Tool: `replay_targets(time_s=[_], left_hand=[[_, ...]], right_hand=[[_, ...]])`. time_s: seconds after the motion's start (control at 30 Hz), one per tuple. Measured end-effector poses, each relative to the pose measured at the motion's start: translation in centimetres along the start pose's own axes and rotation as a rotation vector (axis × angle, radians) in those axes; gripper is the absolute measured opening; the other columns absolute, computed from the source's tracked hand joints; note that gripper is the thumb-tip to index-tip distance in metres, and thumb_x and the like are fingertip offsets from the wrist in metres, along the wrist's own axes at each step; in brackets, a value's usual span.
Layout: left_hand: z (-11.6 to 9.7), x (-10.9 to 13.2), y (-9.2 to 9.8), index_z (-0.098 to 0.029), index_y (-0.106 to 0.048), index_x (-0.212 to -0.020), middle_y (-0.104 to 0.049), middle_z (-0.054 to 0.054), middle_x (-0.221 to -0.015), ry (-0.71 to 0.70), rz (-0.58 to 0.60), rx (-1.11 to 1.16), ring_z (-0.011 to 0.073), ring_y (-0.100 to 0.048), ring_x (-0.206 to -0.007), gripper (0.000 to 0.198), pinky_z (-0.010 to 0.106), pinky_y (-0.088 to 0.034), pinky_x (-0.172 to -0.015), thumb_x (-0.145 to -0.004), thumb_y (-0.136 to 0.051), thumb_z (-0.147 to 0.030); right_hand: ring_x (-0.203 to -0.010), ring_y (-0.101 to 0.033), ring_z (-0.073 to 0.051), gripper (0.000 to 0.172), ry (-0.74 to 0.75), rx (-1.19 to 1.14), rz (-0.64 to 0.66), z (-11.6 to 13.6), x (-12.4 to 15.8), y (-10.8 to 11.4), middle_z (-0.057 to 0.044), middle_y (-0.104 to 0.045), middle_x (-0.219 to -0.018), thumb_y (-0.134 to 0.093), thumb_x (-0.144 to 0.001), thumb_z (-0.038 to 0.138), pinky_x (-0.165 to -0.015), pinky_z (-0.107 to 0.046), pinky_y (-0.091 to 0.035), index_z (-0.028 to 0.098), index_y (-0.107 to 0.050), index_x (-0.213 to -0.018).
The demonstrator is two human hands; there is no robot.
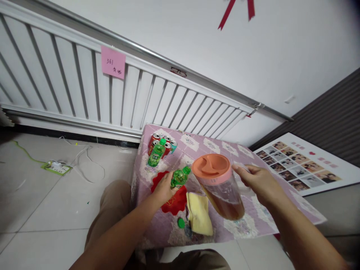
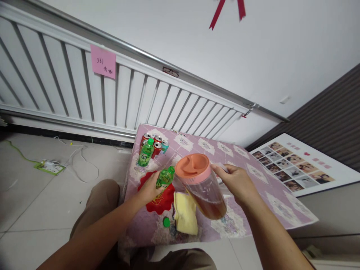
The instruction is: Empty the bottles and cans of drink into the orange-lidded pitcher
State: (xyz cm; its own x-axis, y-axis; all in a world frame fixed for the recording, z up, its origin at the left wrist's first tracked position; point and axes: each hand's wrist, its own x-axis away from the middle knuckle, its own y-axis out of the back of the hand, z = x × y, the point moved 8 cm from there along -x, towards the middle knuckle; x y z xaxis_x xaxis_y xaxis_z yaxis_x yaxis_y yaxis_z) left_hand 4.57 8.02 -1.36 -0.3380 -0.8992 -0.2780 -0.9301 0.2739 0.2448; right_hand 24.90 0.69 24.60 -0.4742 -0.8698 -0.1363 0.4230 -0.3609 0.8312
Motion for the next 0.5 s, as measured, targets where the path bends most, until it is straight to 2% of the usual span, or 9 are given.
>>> replay_targets(time_s=[0.27, 0.5], left_hand=[[0.33, 0.08, -0.16, -0.021, -0.043, -0.138, -0.059, 0.013, -0.132, -0.012, 0.001, -0.026, 0.0283, -0.055, -0.127, 0.069, 0.045, -0.045, -0.109, -0.075, -0.070, -0.009], [0.30, 0.08, -0.14, -0.022, -0.043, -0.138, -0.059, 0.013, -0.133, -0.007, 0.003, -0.028, 0.0276, -0.055, -0.128, 0.070, 0.045, -0.044, -0.110, -0.075, -0.071, -0.009]], right_hand=[[-0.051, -0.035, -0.013, 0.049, -0.005, 0.005, 0.009, -0.78, -0.31, 0.09, 0.005, -0.040, -0.049, -0.060, -0.063, 0.070, -0.054, -0.030, -0.026, 0.022, -0.053, -0.056], [-0.052, -0.034, -0.013, 0.049, -0.002, -0.012, 0.004, -0.37, -0.29, 0.10, 0.005, -0.039, -0.049, -0.060, -0.062, 0.069, -0.053, -0.029, -0.026, 0.022, -0.053, -0.056]])
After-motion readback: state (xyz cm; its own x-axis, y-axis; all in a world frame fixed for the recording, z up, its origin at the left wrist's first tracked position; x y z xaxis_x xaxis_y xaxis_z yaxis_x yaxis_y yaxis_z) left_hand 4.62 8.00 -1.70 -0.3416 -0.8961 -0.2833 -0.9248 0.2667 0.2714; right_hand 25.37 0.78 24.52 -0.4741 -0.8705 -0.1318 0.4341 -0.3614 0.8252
